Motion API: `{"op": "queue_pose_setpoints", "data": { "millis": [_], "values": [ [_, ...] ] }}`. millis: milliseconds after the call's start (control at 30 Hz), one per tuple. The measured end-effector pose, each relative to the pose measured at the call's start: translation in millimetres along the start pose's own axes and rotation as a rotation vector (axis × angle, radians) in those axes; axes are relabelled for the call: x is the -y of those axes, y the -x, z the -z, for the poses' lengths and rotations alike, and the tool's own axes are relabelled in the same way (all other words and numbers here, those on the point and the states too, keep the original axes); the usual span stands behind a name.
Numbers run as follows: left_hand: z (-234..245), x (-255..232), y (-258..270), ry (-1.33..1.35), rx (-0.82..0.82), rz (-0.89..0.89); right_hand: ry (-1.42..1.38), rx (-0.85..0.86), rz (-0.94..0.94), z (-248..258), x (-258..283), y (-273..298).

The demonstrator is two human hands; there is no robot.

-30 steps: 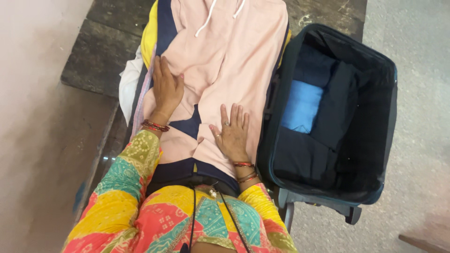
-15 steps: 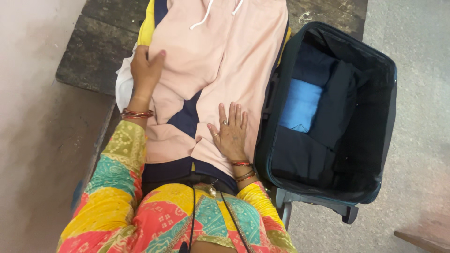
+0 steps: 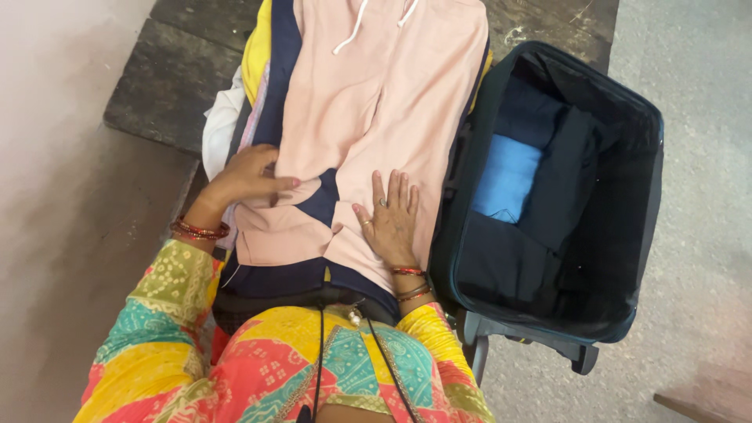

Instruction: The person folds a pair of dark blue trousers and a pair of light pink sweatpants on a wooden surface. They smooth the fabric, align the legs, and fold the garments into compact rectangles before placing them into an open suitcase.

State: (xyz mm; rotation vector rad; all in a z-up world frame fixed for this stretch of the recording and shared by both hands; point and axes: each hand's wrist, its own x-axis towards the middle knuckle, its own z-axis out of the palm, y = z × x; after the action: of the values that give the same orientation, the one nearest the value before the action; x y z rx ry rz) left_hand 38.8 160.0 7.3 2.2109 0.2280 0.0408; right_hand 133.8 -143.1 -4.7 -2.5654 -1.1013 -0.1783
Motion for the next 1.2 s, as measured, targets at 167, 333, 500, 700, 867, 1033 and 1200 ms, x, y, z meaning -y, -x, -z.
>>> {"op": "queue_pose_setpoints", "data": {
  "millis": [167, 333, 500, 700, 867, 1033, 1200],
  "values": [
    [-5, -7, 19, -0.282, 0.037, 0.287, -0.005, 0.006, 0.005, 0, -2, 2],
    [-9, -4, 26, -0.001, 0.178, 0.322, -0.045, 0.016, 0.007, -1, -4, 3],
    [-5, -9, 32, 1.052, 0.08, 0.135, -0.892, 0.092, -0.267, -9, -6, -4],
    [-8, -47, 34, 1.633, 0.128, 0.373, -1.254, 0.46, -0.287, -29, 22, -2],
    [-7, -55, 34, 1.08, 0.097, 0.262, -1.952, 0.537, -0.556, -3, 62, -8],
    [20, -72, 51, 0.871, -0.108, 0.11, -2.024, 0.383, -0.471, 19, 61, -16],
    [38, -59, 59, 1.007, -0.344, -0.1, -1.955, 0.189, -0.432, 27, 49, -5]
  ]
}}
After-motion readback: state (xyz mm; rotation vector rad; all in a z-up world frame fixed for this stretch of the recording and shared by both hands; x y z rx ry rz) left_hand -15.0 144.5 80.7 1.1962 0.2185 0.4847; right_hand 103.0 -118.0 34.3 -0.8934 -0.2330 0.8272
